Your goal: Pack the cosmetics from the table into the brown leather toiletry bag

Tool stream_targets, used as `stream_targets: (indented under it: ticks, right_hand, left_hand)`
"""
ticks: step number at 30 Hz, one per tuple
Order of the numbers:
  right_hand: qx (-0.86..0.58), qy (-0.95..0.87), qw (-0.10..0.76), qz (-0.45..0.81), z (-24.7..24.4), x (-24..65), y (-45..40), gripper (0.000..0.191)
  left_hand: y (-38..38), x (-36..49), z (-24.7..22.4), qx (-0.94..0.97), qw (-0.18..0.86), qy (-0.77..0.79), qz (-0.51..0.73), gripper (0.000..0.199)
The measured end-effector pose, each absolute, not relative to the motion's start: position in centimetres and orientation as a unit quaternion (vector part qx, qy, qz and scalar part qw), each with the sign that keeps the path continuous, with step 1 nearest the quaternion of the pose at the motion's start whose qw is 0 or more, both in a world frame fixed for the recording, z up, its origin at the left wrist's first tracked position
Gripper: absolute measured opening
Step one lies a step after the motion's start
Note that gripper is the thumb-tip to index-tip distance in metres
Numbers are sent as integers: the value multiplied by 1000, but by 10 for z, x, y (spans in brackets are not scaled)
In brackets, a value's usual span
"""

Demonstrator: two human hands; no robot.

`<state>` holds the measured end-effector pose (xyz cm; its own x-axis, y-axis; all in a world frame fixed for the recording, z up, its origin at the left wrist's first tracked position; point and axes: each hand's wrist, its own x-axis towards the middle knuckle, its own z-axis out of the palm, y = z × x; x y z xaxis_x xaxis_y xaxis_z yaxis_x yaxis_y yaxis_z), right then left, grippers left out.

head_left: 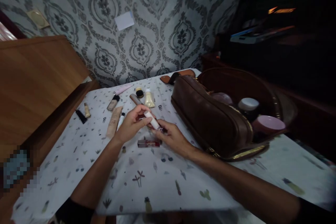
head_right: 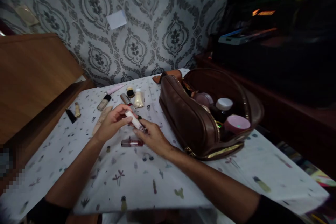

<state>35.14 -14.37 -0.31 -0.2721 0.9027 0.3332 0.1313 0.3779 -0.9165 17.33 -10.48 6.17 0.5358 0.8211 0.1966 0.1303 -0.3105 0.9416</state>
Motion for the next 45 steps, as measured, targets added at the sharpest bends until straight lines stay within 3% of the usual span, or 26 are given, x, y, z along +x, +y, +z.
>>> stream_targets:
  ticks: [4, 14, 24, 33, 45]
  right_hand:
    - [-368, -641, 449, 502, 1, 351, -143, 31]
    - [-424, -666, 517, 331, 8, 356, -149, 30]
    - [-407, -635, 585, 298, 16, 357, -156, 26]
    - [-371, -601, 621, 341, 33, 359, -165, 28]
    - [-408, -671, 559, 267, 45, 383, -189, 25]
  left_hand:
    - [-102, 173, 59, 697, 520, 325, 372, 38]
    - [-96, 170, 55, 713, 478, 354, 371, 44]
    - [-97, 167, 52, 737, 418, 410, 338, 59]
    - [-100, 174, 58, 647, 580, 312, 384, 41]
    - [-123, 182, 75, 672, 558, 260, 412, 28]
